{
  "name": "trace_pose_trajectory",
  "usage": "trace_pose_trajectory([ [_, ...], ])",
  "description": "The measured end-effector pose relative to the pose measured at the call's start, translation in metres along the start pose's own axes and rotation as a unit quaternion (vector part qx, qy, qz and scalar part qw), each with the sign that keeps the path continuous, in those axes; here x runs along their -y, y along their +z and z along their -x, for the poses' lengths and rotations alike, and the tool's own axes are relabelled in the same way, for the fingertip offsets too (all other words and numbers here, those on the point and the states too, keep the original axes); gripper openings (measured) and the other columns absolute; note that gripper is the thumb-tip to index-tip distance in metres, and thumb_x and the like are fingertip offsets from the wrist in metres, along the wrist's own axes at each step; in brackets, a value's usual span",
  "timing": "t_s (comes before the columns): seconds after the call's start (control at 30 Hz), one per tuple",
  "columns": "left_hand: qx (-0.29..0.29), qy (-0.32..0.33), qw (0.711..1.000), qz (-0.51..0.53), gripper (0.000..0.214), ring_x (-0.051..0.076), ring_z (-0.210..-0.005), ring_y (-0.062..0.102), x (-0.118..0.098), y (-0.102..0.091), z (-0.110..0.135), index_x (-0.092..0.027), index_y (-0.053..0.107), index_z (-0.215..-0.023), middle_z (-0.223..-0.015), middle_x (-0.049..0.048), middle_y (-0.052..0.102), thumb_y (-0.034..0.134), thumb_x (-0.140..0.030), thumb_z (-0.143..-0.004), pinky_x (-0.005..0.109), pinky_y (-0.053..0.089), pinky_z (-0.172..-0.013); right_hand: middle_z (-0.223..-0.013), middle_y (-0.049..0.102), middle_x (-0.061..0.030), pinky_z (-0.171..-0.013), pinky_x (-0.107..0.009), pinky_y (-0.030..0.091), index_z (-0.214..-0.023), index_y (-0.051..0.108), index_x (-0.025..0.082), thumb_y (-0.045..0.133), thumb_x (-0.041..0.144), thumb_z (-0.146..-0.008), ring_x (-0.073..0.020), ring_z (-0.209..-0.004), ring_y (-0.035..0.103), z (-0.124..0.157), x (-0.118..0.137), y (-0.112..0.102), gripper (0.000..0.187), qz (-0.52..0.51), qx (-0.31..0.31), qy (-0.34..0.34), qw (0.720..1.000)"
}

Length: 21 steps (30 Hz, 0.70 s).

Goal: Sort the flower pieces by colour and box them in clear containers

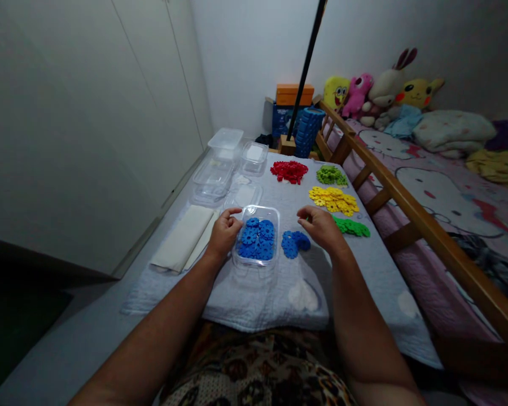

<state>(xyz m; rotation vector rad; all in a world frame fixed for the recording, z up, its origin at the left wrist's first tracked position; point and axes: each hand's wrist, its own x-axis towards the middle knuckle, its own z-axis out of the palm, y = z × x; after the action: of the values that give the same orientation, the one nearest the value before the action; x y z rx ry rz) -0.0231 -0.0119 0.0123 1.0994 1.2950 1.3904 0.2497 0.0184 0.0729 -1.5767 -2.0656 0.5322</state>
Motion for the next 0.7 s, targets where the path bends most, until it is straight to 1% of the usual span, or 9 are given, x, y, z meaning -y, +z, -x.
trace_pose_trajectory([
  [0.07, 0.000, 0.001, 1.000, -0.001, 0.041, 0.009, -0.048, 0.032, 0.000, 0.000, 0.000, -0.017, 0.063, -0.111, -0.056, -0.0115, 0.037, 0.068, -0.030, -0.072, 0.021, 0.024, -0.049, -0.090, 0.070, -0.0048, -0.078, -0.029, 0.044, -0.097, 0.072, 0.017, 0.066, 0.015, -0.085, -0.0175, -0.081, 0.062, 0.008, -0.012, -0.002, 0.014, 0.034, 0.028, 0.004, 0.999],
  [0.17, -0.001, 0.002, 1.000, 0.000, 0.041, 0.008, -0.048, 0.032, 0.001, 0.000, 0.000, -0.017, 0.063, -0.111, -0.056, -0.0114, 0.037, 0.068, -0.030, -0.072, 0.021, 0.024, -0.049, -0.096, 0.069, -0.0061, -0.081, -0.029, 0.044, -0.100, 0.073, 0.018, 0.071, 0.014, -0.081, -0.0185, -0.087, 0.062, 0.022, -0.028, 0.004, 0.020, 0.077, 0.053, -0.005, 0.996],
  [0.27, -0.003, 0.004, 1.000, -0.001, 0.041, 0.008, -0.048, 0.033, 0.002, 0.000, -0.001, -0.018, 0.063, -0.111, -0.057, -0.0113, 0.037, 0.069, -0.030, -0.072, 0.021, 0.024, -0.048, -0.099, 0.068, -0.0064, -0.084, -0.029, 0.044, -0.101, 0.072, 0.019, 0.075, 0.013, -0.076, -0.0199, -0.092, 0.061, 0.033, -0.037, 0.015, 0.026, 0.099, 0.060, -0.016, 0.993],
  [0.37, 0.000, 0.005, 1.000, -0.001, 0.040, 0.008, -0.048, 0.033, 0.004, -0.001, -0.001, -0.018, 0.064, -0.111, -0.057, -0.0112, 0.038, 0.068, -0.030, -0.073, 0.021, 0.024, -0.048, -0.098, 0.066, -0.0065, -0.083, -0.029, 0.044, -0.097, 0.071, 0.019, 0.076, 0.013, -0.075, -0.0207, -0.092, 0.060, 0.039, -0.040, 0.023, 0.024, 0.114, 0.055, -0.009, 0.992],
  [0.5, -0.002, 0.002, 1.000, -0.001, 0.041, 0.008, -0.047, 0.033, 0.004, -0.002, -0.002, -0.018, 0.064, -0.110, -0.057, -0.0111, 0.038, 0.069, -0.030, -0.072, 0.021, 0.024, -0.047, -0.092, 0.066, -0.0041, -0.078, -0.028, 0.042, -0.088, 0.067, 0.020, 0.071, 0.011, -0.073, -0.0187, -0.086, 0.058, 0.040, -0.039, 0.022, 0.018, 0.080, 0.045, 0.002, 0.996],
  [0.6, -0.003, 0.000, 1.000, -0.001, 0.041, 0.008, -0.047, 0.033, 0.004, -0.001, -0.001, -0.018, 0.064, -0.111, -0.057, -0.0110, 0.038, 0.069, -0.030, -0.072, 0.021, 0.023, -0.047, -0.083, 0.067, -0.0016, -0.074, -0.027, 0.041, -0.079, 0.064, 0.021, 0.064, 0.011, -0.074, -0.0174, -0.079, 0.058, 0.038, -0.038, 0.014, 0.011, 0.034, 0.054, 0.015, 0.998],
  [0.7, -0.004, 0.002, 1.000, -0.002, 0.042, 0.008, -0.048, 0.033, 0.003, -0.001, -0.001, -0.018, 0.064, -0.112, -0.058, -0.0108, 0.039, 0.068, -0.029, -0.072, 0.021, 0.024, -0.047, -0.075, 0.066, 0.0001, -0.070, -0.028, 0.041, -0.077, 0.064, 0.021, 0.059, 0.015, -0.078, -0.0172, -0.073, 0.059, 0.036, -0.033, 0.003, 0.008, -0.024, 0.067, 0.022, 0.997],
])
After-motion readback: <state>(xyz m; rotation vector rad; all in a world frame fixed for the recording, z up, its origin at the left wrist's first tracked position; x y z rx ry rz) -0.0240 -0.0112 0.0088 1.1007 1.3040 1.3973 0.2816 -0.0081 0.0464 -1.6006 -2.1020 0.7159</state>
